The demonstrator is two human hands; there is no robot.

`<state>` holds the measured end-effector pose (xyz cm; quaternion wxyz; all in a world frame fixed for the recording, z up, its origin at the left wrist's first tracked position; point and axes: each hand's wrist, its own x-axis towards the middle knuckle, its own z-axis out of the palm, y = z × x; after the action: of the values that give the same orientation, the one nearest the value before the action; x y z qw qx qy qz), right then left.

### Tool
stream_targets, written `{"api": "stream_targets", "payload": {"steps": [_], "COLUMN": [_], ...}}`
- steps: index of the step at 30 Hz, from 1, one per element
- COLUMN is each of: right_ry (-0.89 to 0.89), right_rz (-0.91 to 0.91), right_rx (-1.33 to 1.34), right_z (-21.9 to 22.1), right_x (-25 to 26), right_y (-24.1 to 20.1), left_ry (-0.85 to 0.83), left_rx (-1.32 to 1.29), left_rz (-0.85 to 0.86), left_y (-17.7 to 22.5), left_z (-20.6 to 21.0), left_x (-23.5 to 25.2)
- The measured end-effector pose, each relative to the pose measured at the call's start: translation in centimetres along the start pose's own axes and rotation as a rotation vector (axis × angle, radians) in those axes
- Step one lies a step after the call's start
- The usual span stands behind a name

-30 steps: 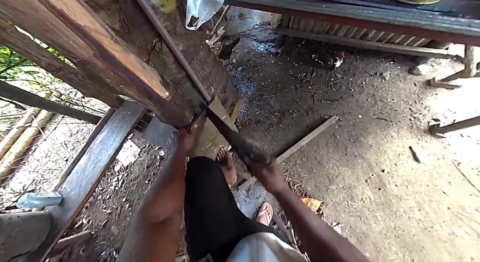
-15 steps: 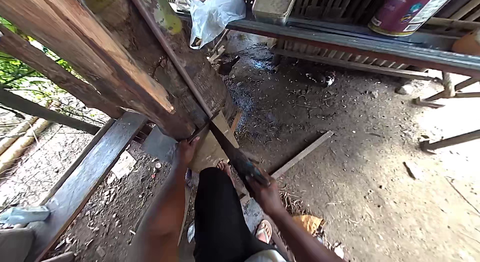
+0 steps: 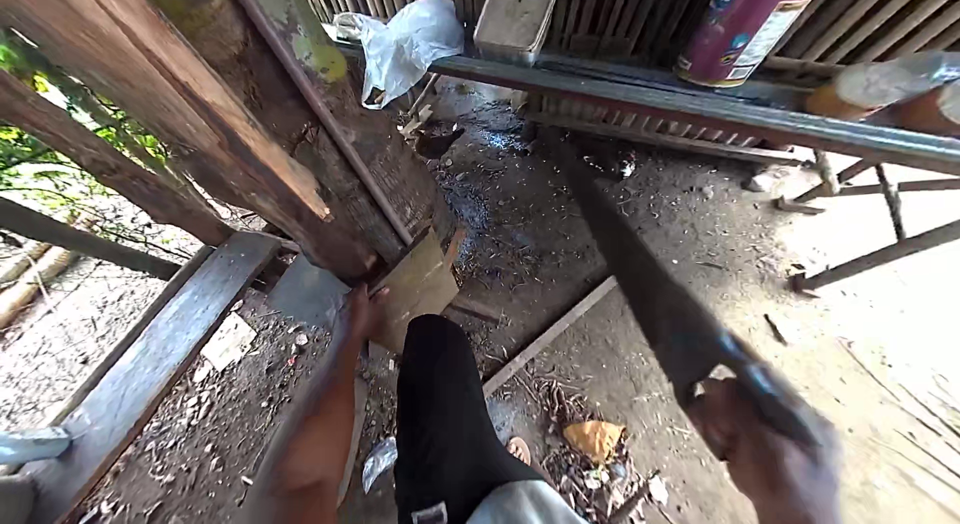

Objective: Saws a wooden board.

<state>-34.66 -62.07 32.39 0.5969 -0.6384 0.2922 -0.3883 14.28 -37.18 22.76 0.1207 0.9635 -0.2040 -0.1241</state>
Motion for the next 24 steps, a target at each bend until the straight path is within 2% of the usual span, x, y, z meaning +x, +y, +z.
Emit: {"api": "stream_targets", "payload": {"steps": [3, 6, 9, 13, 16, 22, 24], "right_ry": [0.032, 0.021, -0.042, -0.115, -0.185, -0.231, -0.229], "right_rz": [0.146, 0.184, 0.143, -0.013, -0.120, -0.111, -0.103], "right_rx": [0.002, -0.015, -0.021, -0.120, -0.108, -0.093, -0.114], "right_z": [-0.3, -1.4, -2.5, -2.4, -1.8, -0.3, -0.4], "right_x": [-3.4, -5.5, -6.2, -6.5, -6.3, -6.6, -7.2], "right_y": [3.1, 3.8, 3.3, 2.0, 1.7, 2.1, 2.6], "left_ry": [0.000, -0.035, -0.046, -0.020, 0.020, -0.049, -0.034], "left_rx": [-0.005, 0.013, 0.031, 0.103, 0.120, 0.262, 0.266], "left_rz": [0.024, 0.042, 0.092, 0.150, 0.274, 0.290, 0.292], "left_y": [0.4, 0.3, 0.1, 1.2, 1.8, 6.0, 5.7], "left_z": [0.2, 0.5, 0.6, 0.4, 0.6, -0.8, -0.1], "left_x": [-0.7, -0.8, -0.7, -0.6, -0.1, -1.6, -1.9]}}
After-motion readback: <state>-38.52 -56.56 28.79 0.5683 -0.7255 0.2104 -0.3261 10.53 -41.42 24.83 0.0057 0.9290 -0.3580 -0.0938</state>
